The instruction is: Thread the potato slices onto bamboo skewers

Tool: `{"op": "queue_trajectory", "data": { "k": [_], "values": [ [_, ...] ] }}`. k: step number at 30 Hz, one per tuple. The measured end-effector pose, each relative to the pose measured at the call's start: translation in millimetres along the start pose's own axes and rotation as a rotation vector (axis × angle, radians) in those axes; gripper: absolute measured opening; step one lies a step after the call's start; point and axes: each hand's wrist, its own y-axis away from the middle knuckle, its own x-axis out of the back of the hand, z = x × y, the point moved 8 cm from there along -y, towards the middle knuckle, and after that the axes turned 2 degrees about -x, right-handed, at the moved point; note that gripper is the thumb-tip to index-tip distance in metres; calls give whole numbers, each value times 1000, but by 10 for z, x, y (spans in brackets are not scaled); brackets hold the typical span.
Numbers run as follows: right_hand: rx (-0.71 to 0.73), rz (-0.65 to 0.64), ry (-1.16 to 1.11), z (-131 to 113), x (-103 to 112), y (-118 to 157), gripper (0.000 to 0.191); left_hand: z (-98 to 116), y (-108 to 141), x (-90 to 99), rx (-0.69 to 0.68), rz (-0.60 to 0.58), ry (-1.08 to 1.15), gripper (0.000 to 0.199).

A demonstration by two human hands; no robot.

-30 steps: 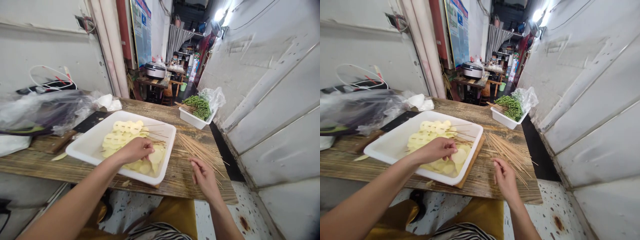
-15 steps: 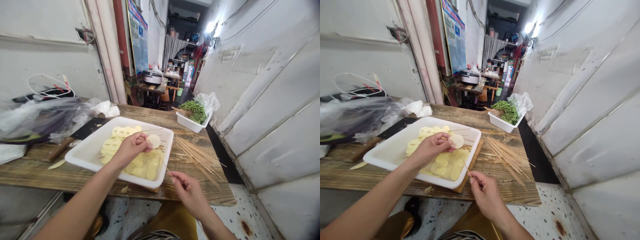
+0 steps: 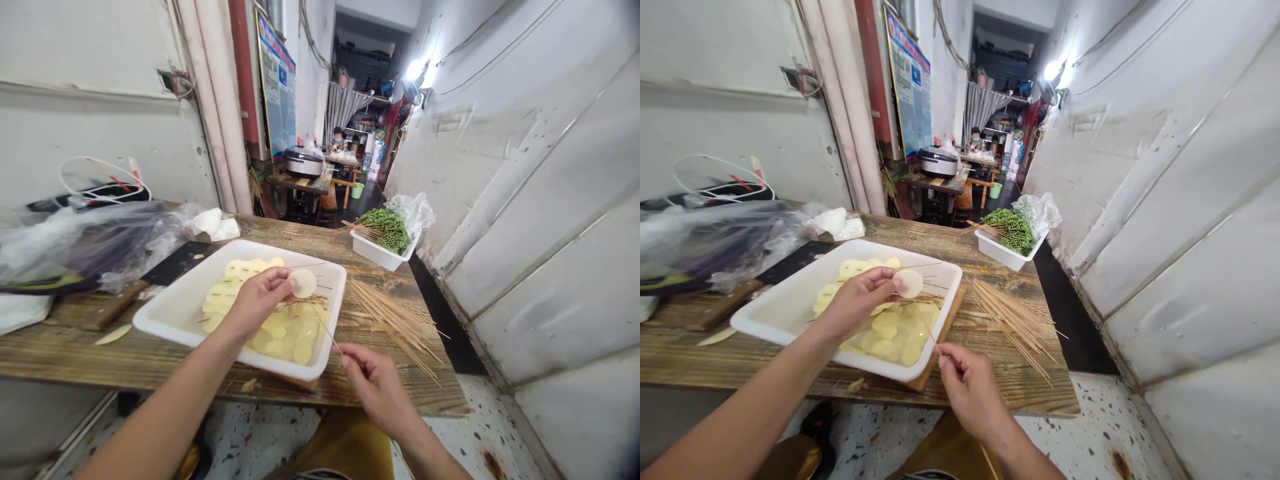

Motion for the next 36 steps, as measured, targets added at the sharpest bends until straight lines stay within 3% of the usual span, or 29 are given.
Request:
{"op": "queue_trajectory", "data": {
  "k": [21,29,36],
  "values": [
    [75,35,31,-48,-58,-54,26,-22,22,-65,0,-112,-79,31],
    [223,133,210,-134,-86,-63,22,-102,8,3,117,-41,119,34],
    [323,114,225,-127,-109,-57,20,-154,3,-14,207,-91,298,29]
  ]
}}
